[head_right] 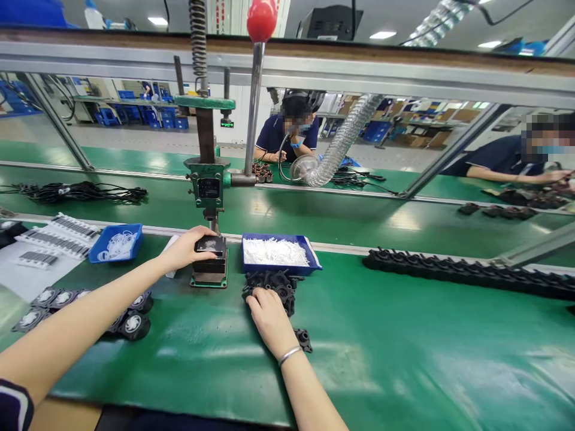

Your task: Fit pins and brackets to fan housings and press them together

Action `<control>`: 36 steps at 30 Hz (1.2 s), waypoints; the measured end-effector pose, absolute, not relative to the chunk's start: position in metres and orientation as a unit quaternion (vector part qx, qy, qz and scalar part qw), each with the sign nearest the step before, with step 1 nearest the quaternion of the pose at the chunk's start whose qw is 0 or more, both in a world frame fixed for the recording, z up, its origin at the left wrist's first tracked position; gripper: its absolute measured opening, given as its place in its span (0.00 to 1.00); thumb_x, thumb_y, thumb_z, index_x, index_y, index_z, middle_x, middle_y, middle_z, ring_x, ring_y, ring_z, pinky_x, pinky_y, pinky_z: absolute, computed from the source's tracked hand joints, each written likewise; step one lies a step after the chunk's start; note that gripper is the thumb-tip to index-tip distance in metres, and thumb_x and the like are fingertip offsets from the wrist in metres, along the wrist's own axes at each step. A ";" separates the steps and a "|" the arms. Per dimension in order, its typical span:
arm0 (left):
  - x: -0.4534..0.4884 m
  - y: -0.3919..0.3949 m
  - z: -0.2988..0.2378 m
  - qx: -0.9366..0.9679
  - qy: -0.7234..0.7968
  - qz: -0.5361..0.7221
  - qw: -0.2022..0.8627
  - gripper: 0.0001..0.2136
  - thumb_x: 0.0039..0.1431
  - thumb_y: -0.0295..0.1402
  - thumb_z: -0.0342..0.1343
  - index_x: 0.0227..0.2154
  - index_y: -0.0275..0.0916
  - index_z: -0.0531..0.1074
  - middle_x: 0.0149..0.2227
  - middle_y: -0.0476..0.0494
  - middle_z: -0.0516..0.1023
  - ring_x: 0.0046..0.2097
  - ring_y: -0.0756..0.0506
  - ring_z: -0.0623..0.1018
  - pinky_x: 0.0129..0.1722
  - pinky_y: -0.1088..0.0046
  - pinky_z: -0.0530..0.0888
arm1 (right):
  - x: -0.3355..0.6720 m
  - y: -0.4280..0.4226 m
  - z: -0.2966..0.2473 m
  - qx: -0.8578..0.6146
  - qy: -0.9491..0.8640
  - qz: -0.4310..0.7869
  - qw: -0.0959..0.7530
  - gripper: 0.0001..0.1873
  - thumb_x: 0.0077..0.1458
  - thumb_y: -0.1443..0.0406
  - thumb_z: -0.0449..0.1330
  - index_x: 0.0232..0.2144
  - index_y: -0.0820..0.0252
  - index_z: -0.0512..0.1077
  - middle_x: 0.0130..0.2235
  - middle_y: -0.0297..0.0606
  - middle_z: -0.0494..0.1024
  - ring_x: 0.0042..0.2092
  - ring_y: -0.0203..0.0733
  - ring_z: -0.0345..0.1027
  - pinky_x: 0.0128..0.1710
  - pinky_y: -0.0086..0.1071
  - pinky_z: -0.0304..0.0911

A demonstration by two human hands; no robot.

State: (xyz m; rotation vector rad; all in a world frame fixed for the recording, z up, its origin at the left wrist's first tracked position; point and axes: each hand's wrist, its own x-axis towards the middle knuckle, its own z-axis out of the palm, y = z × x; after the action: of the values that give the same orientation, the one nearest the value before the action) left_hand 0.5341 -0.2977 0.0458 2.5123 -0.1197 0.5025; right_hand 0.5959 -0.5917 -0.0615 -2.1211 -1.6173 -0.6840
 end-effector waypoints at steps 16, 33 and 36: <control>0.532 -0.298 0.040 0.932 -0.034 0.185 0.309 0.24 0.49 0.34 0.71 0.48 0.35 0.71 0.49 0.34 0.75 0.52 0.37 0.75 0.53 0.60 0.71 | 0.533 -0.610 -0.051 -0.696 -0.672 -0.082 0.238 0.10 0.59 0.73 0.54 0.44 0.63 0.68 0.45 0.48 0.70 0.56 0.52 0.65 0.54 0.46 0.70; 0.436 -0.304 0.086 0.951 -0.113 0.126 0.259 0.36 0.46 0.43 0.71 0.58 0.44 0.65 0.58 0.36 0.70 0.65 0.33 0.63 0.67 0.47 0.55 | 0.522 -0.571 -0.064 -0.782 -0.517 -0.069 0.343 0.06 0.64 0.62 0.57 0.36 0.58 0.69 0.36 0.40 0.69 0.39 0.46 0.65 0.40 0.40 0.65; 0.376 -0.301 0.079 0.972 -0.109 0.011 0.207 0.36 0.44 0.37 0.73 0.57 0.47 0.66 0.55 0.40 0.74 0.67 0.32 0.60 0.68 0.40 0.45 | 0.522 -0.578 -0.063 -0.799 -0.492 -0.101 0.330 0.10 0.62 0.59 0.59 0.42 0.59 0.68 0.40 0.44 0.70 0.44 0.51 0.65 0.44 0.44 0.64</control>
State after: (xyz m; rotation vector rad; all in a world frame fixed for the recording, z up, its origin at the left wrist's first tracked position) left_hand 0.3762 -0.3010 0.0790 2.7083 -0.3038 0.0296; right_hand 0.5221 -0.5779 -0.0634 -2.0912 -1.2879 -0.2631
